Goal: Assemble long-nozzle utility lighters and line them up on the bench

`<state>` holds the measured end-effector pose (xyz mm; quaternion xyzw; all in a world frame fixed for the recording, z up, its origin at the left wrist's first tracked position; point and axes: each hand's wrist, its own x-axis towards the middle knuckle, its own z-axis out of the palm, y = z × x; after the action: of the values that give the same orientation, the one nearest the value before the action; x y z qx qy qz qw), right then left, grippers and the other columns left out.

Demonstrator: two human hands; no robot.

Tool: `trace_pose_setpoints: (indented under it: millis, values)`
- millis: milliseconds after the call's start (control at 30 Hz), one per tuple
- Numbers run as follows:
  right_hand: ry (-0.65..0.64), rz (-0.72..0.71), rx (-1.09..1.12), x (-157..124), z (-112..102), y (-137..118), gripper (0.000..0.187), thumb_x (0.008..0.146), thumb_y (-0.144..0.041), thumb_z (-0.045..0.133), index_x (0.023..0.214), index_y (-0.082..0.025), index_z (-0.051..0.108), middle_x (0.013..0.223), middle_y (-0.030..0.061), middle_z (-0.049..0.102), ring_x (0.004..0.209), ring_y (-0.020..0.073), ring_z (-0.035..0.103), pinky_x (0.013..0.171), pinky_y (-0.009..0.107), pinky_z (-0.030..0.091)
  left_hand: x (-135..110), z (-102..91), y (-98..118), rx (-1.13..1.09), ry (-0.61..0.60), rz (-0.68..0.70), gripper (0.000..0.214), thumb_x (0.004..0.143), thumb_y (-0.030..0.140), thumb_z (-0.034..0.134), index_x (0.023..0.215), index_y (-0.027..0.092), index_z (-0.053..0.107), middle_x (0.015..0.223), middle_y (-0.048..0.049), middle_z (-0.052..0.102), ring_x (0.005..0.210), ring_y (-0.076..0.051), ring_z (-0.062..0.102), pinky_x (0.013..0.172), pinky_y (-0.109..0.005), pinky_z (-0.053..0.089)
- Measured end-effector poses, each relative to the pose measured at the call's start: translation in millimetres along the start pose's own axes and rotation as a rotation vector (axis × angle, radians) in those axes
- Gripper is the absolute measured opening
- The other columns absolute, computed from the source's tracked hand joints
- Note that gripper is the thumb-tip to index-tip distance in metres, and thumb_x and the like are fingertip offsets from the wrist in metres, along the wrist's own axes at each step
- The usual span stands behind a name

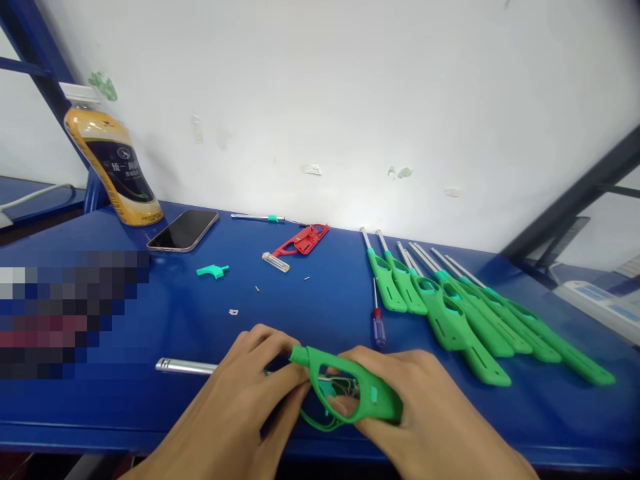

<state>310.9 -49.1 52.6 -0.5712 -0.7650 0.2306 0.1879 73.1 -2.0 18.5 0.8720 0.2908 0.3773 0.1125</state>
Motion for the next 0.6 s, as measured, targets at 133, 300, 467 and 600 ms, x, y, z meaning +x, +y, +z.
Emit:
trace_pose_setpoints:
  millis: [133, 300, 467, 600]
  values:
    - [-0.067, 0.056, -0.007, -0.5, 0.4, -2.0, 0.015, 0.1, -0.018, 0.065, 0.096, -0.032, 0.07, 0.081, -0.0078, 0.073, 0.068, 0.0154, 0.064, 0.064, 0.027, 0.039, -2.6, -2.7, -0.3, 0.004, -0.028, 0.006, 0.028, 0.107, 0.009, 0.055, 0.088, 0.022, 0.07, 0.107, -0.004, 0.073, 0.099, -0.02, 0.065, 0.087, -0.032, 0.058]
    - [-0.081, 0.043, 0.003, -2.2, 0.4, -1.9, 0.018, 0.096, -0.012, 0.063, 0.091, -0.03, 0.061, 0.082, -0.0097, 0.07, 0.07, 0.0132, 0.061, 0.066, 0.027, 0.035, -4.4, -2.2, -0.9, 0.021, -0.049, 0.022, 0.033, 0.107, 0.006, 0.05, 0.084, 0.02, 0.07, 0.106, -0.0073, 0.07, 0.09, -0.02, 0.062, 0.078, -0.033, 0.054]
    - [-0.01, -0.027, -0.071, -10.2, 8.7, 4.8, 0.025, 0.081, -0.004, 0.062, 0.084, -0.028, 0.055, 0.078, -0.0115, 0.067, 0.066, 0.0131, 0.059, 0.064, 0.028, 0.034, -4.5, -1.0, -1.4, 0.059, -0.042, 0.031, 0.03, 0.108, 0.005, 0.049, 0.103, 0.023, 0.072, 0.103, -0.0033, 0.071, 0.087, -0.019, 0.063, 0.077, -0.034, 0.05]
    - [0.142, -0.11, -0.121, -16.3, 17.7, 8.4, 0.027, 0.078, -0.006, 0.062, 0.087, -0.031, 0.063, 0.083, -0.0114, 0.074, 0.079, 0.0164, 0.073, 0.074, 0.028, 0.044, -3.7, -1.2, -3.0, 0.039, -0.048, 0.056, 0.028, 0.109, 0.005, 0.05, 0.105, 0.025, 0.069, 0.102, 0.0008, 0.072, 0.086, -0.018, 0.063, 0.079, -0.034, 0.05]
